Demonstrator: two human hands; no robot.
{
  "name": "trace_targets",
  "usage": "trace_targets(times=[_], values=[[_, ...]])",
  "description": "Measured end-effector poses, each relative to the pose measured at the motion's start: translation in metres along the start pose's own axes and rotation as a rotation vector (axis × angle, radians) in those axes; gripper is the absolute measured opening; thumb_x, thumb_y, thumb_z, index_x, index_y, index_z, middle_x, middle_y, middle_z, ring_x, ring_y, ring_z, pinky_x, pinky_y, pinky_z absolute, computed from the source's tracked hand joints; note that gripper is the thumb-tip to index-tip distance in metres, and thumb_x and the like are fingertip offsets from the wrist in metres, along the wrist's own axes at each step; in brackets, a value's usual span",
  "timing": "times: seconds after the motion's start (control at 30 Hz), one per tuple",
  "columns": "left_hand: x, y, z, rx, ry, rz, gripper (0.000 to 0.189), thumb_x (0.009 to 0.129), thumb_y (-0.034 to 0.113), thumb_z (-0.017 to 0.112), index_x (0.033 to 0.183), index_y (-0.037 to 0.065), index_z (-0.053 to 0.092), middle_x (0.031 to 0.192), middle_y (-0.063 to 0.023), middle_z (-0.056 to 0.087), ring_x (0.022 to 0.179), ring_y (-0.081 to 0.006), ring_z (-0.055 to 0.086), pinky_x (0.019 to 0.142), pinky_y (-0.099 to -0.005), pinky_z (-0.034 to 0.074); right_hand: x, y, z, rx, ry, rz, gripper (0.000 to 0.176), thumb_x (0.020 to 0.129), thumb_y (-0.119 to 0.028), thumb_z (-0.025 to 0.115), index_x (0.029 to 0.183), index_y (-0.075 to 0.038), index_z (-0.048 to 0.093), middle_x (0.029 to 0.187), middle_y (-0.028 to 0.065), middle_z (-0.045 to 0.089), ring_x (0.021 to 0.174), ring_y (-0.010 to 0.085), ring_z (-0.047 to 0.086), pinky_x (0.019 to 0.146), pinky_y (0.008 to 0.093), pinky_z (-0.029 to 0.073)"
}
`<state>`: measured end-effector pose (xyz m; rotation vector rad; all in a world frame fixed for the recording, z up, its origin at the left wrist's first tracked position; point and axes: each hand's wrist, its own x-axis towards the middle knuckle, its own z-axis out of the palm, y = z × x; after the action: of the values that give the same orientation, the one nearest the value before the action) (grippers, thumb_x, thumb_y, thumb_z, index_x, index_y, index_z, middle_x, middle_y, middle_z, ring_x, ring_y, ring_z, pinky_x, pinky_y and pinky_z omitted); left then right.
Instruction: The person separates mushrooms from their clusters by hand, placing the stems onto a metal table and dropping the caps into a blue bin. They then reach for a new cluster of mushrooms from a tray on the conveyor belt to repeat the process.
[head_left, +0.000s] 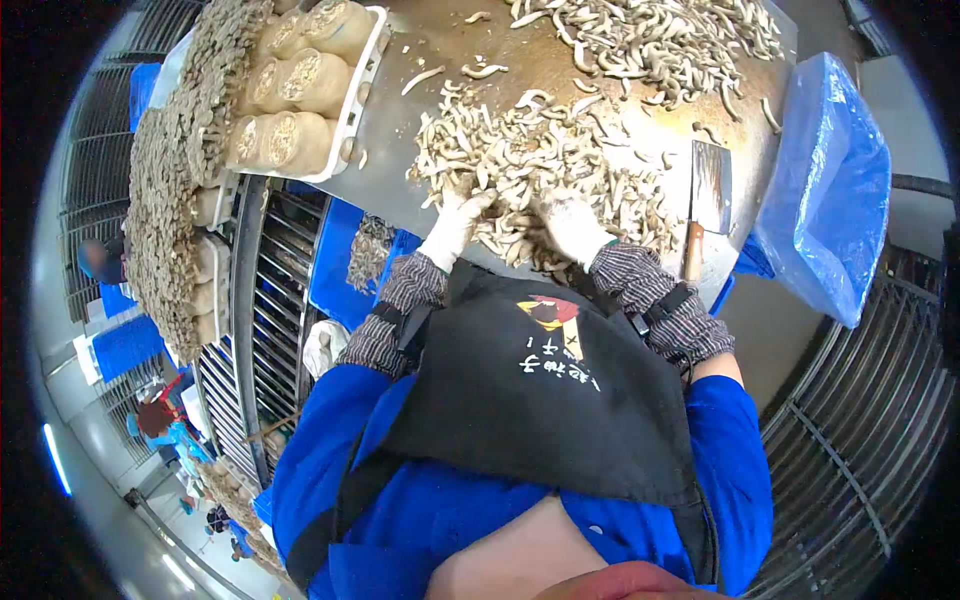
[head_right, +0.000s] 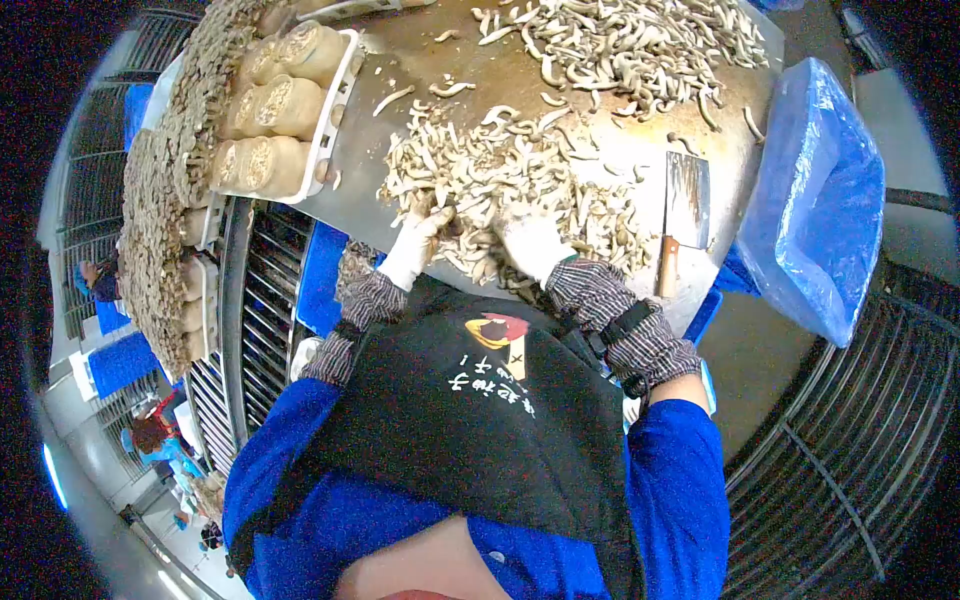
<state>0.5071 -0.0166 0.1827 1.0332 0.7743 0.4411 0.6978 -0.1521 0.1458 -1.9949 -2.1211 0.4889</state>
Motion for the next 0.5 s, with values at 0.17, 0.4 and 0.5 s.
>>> trace_targets(times=[0.17, 0.4, 0.5], values=[[0.006, -0.006, -0.013, 0.159, -0.011, 0.079, 0.046, 0.097, 0.020, 0.056, 0.136, -0.002, 0.046, 0.119, -0.0082, 0.060, 0.104, -0.0148, 0.058, 0.086, -0.0298, 0.050, 0.004, -0.012, -0.057, 0.403, 0.173, 0.281, 0.035, 0.082, -0.031, 0.069, 0.100, -0.001, 0.066, 0.088, 0.0186, 0.067, 0.089, 0.0325, 0.065, 0.078, 0.0428, 0.050], [0.010, 0.024, 0.020, 0.257, -0.228, 0.026, 0.044, 0.102, 0.035, 0.051, 0.127, -0.001, 0.056, 0.109, -0.0086, 0.066, 0.095, -0.0147, 0.061, 0.081, -0.0292, 0.052, 0.004, -0.029, -0.065, 1.906, 0.349, 0.585, 0.025, 0.097, -0.020, 0.060, 0.114, -0.002, 0.061, 0.101, 0.0038, 0.065, 0.085, 0.0122, 0.060, 0.076, 0.0269, 0.048], [0.014, 0.013, 0.017, 0.464, -0.216, 0.113, 0.046, 0.101, 0.031, 0.051, 0.133, -0.002, 0.051, 0.122, -0.0144, 0.061, 0.116, -0.0226, 0.053, 0.102, -0.0327, 0.042, 0.007, -0.041, -0.070, 1.857, 0.345, 0.718, 0.024, 0.095, -0.023, 0.061, 0.110, -0.003, 0.063, 0.095, 0.0036, 0.066, 0.077, 0.0118, 0.059, 0.066, 0.0253, 0.048]])
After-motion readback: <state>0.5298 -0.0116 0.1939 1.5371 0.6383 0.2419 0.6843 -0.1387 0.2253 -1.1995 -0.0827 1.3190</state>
